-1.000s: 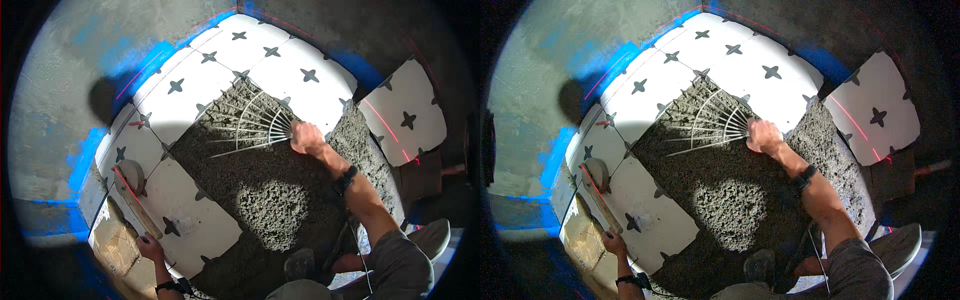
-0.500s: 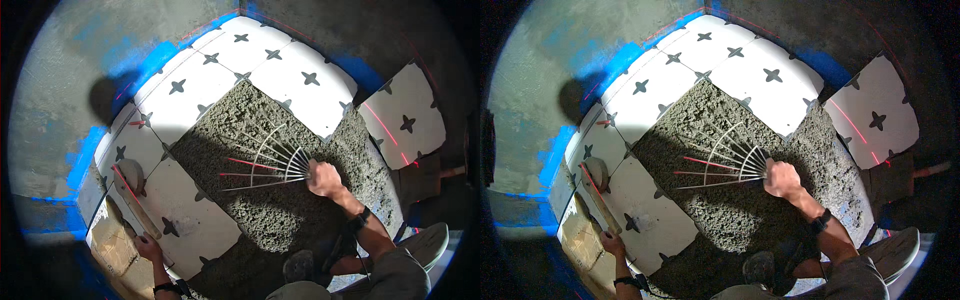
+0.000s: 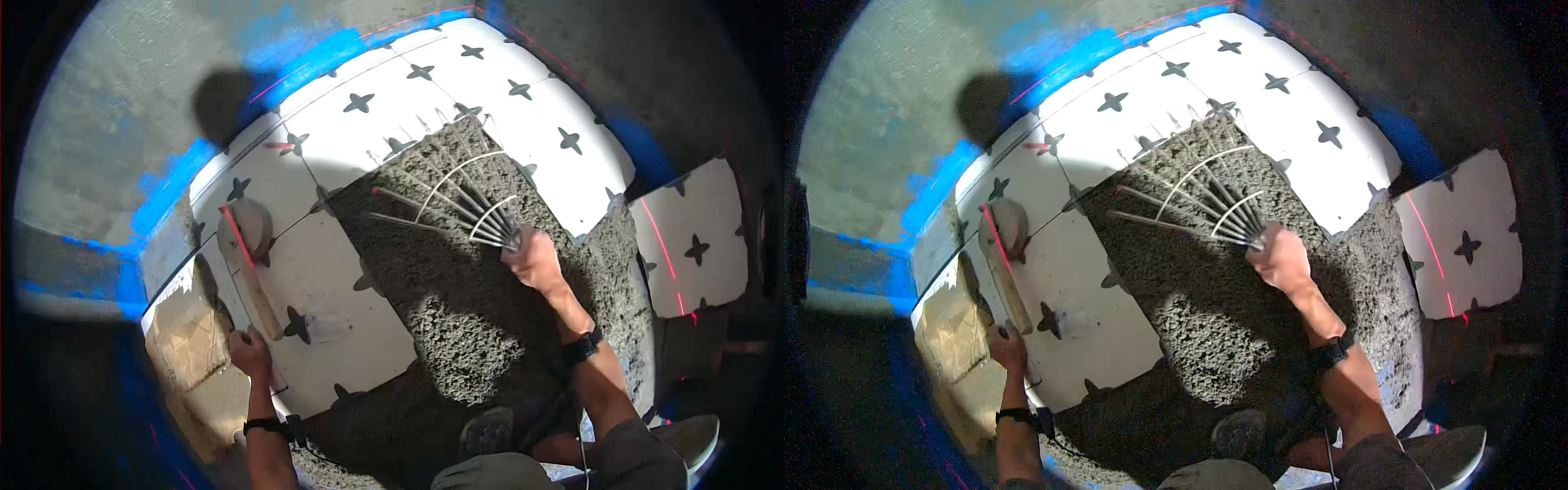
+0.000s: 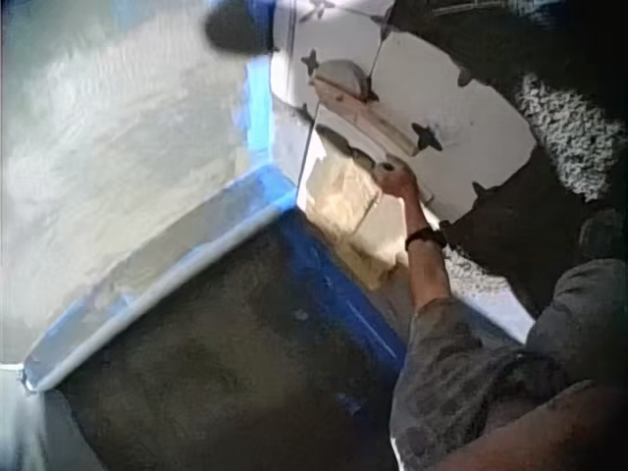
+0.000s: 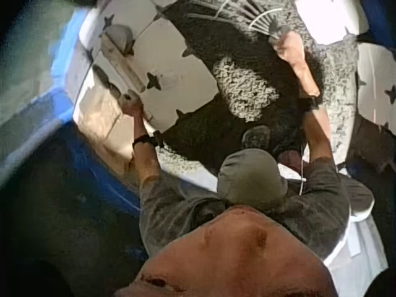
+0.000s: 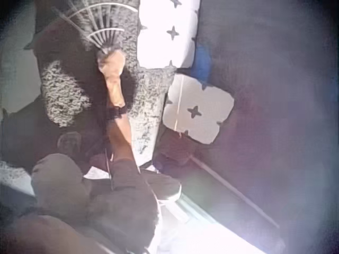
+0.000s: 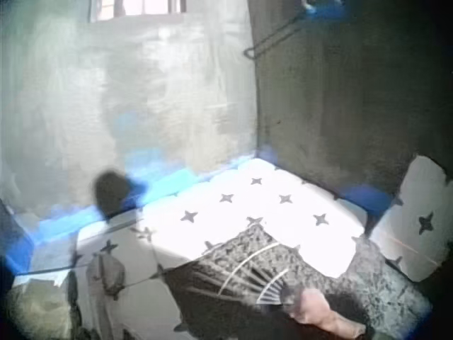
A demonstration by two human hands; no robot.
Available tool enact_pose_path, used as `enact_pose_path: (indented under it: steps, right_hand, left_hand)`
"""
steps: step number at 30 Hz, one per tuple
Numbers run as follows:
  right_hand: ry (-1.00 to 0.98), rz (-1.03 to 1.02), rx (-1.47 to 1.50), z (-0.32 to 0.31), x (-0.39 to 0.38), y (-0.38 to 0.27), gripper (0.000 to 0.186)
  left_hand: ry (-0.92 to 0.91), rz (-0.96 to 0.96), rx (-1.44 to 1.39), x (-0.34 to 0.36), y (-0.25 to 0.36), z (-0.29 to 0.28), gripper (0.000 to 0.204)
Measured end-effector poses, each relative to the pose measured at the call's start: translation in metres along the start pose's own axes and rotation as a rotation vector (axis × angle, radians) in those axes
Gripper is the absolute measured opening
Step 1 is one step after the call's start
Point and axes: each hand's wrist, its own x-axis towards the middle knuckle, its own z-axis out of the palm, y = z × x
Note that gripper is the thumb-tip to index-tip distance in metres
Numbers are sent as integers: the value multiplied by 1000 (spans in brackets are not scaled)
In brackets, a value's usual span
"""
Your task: Applying tiles to a wet mortar bed using a laser level and measuring tape for alignment.
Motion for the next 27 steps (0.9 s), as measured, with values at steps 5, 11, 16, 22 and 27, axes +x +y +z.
enact_pose_path:
  steps: [5, 11, 16, 22, 27]
  right_hand:
    - [193, -32, 197, 8, -1, -7, 41]
    - [188, 265, 423, 36, -25, -26, 44]
    - [241, 193, 383, 84, -39, -36, 47]
    - [105, 114, 452, 98, -84, -39, 40]
    - [36, 130, 378, 83, -71, -34, 53]
  left_hand:
    - [-7, -42, 5, 1, 9, -5, 36]
    - [12, -10, 51, 2, 8, -5, 37]
    - [-10, -6, 34, 3, 5, -3, 39]
    - [3, -24, 27, 2, 3, -1, 39]
    - [21, -5, 66, 3, 3, -1, 38]
